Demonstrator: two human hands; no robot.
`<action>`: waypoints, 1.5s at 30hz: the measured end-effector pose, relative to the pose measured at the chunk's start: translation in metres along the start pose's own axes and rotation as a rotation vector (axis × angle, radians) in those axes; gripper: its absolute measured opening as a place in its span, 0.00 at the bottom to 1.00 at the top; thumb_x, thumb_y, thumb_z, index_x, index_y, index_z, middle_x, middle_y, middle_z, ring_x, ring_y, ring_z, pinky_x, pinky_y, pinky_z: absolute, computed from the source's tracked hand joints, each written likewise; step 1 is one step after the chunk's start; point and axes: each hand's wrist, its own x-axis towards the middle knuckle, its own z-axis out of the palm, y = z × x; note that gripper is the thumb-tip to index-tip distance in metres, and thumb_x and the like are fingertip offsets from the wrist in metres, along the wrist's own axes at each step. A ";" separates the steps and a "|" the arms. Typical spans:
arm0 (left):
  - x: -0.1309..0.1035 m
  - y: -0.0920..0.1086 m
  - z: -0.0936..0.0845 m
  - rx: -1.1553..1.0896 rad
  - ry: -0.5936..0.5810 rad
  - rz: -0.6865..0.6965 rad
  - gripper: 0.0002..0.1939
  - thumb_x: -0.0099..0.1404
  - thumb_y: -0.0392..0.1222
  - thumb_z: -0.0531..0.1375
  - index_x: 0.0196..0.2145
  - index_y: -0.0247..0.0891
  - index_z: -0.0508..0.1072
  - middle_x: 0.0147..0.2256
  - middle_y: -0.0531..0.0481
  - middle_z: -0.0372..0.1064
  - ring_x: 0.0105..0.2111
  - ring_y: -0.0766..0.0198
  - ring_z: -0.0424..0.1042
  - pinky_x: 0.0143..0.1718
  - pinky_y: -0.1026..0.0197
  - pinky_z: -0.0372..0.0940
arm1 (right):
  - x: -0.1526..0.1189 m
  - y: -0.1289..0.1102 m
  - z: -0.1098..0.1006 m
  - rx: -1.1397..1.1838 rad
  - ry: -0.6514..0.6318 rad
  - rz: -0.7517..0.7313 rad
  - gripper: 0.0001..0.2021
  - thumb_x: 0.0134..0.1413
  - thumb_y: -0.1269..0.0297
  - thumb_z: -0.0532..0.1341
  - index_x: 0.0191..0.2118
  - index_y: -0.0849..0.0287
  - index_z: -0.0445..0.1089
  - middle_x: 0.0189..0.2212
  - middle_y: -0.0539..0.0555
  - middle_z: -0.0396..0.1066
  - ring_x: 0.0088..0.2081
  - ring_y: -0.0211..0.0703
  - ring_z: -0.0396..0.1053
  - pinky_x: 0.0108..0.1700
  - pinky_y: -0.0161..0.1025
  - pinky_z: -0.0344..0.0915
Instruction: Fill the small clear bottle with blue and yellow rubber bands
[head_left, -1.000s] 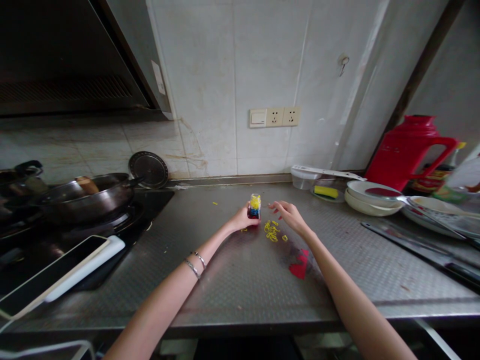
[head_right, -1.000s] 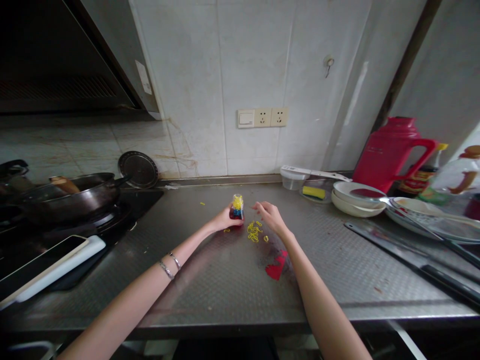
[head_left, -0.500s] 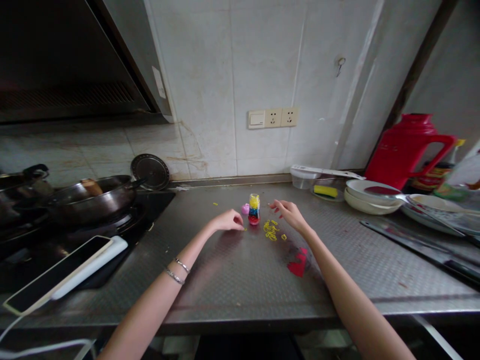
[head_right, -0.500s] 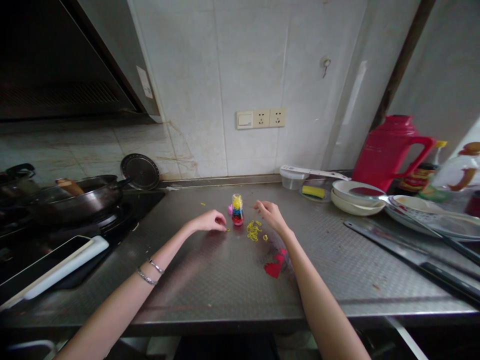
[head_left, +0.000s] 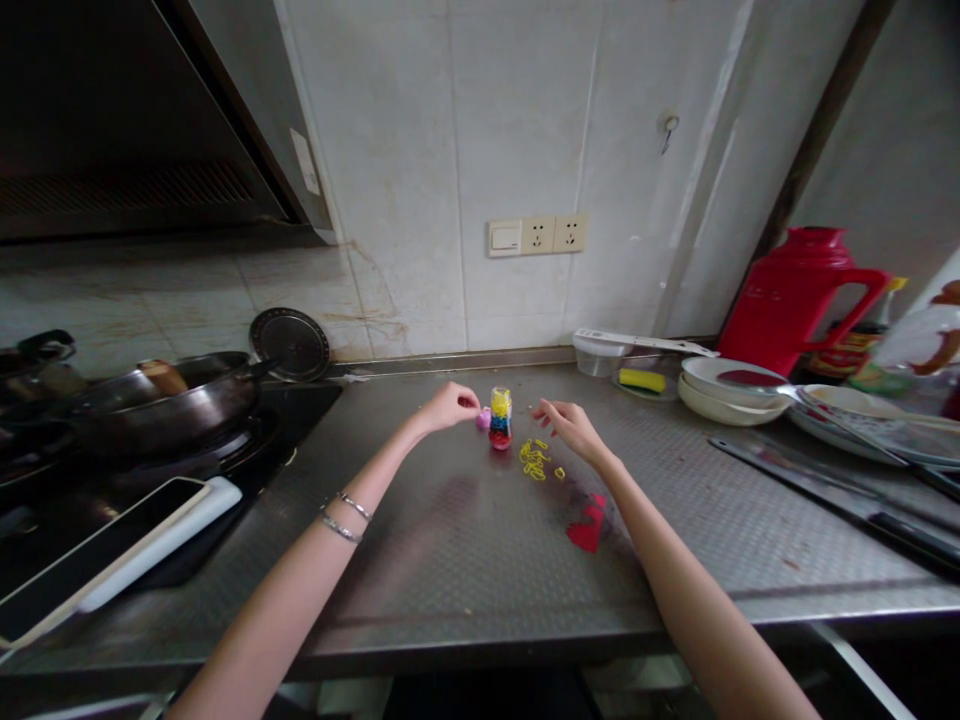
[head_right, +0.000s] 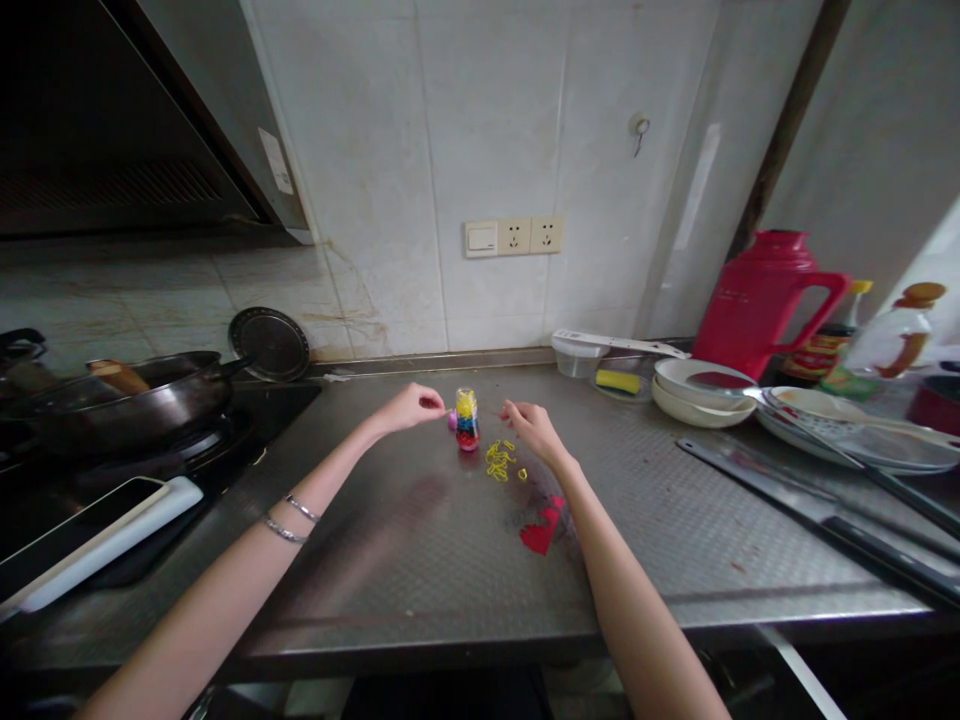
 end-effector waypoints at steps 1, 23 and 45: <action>0.007 0.007 -0.009 0.006 0.046 0.020 0.09 0.52 0.40 0.57 0.27 0.31 0.74 0.26 0.47 0.71 0.27 0.67 0.67 0.30 0.65 0.60 | 0.000 0.001 0.000 -0.008 -0.001 -0.004 0.25 0.53 0.49 0.47 0.31 0.65 0.72 0.29 0.59 0.72 0.29 0.40 0.68 0.24 0.32 0.63; 0.053 -0.068 -0.038 0.417 -0.075 -0.201 0.11 0.50 0.36 0.57 0.32 0.33 0.75 0.32 0.46 0.73 0.31 0.63 0.69 0.33 0.66 0.59 | 0.003 0.016 -0.005 -0.289 -0.172 0.050 0.14 0.44 0.61 0.56 0.34 0.62 0.74 0.23 0.52 0.72 0.23 0.39 0.66 0.27 0.33 0.62; 0.022 -0.132 -0.033 0.886 -0.243 -0.204 0.15 0.51 0.34 0.52 0.34 0.42 0.73 0.37 0.46 0.71 0.36 0.57 0.69 0.34 0.61 0.62 | 0.010 0.017 0.010 -0.327 -0.539 -0.073 0.21 0.38 0.66 0.59 0.44 0.60 0.70 0.39 0.54 0.70 0.38 0.42 0.66 0.40 0.34 0.61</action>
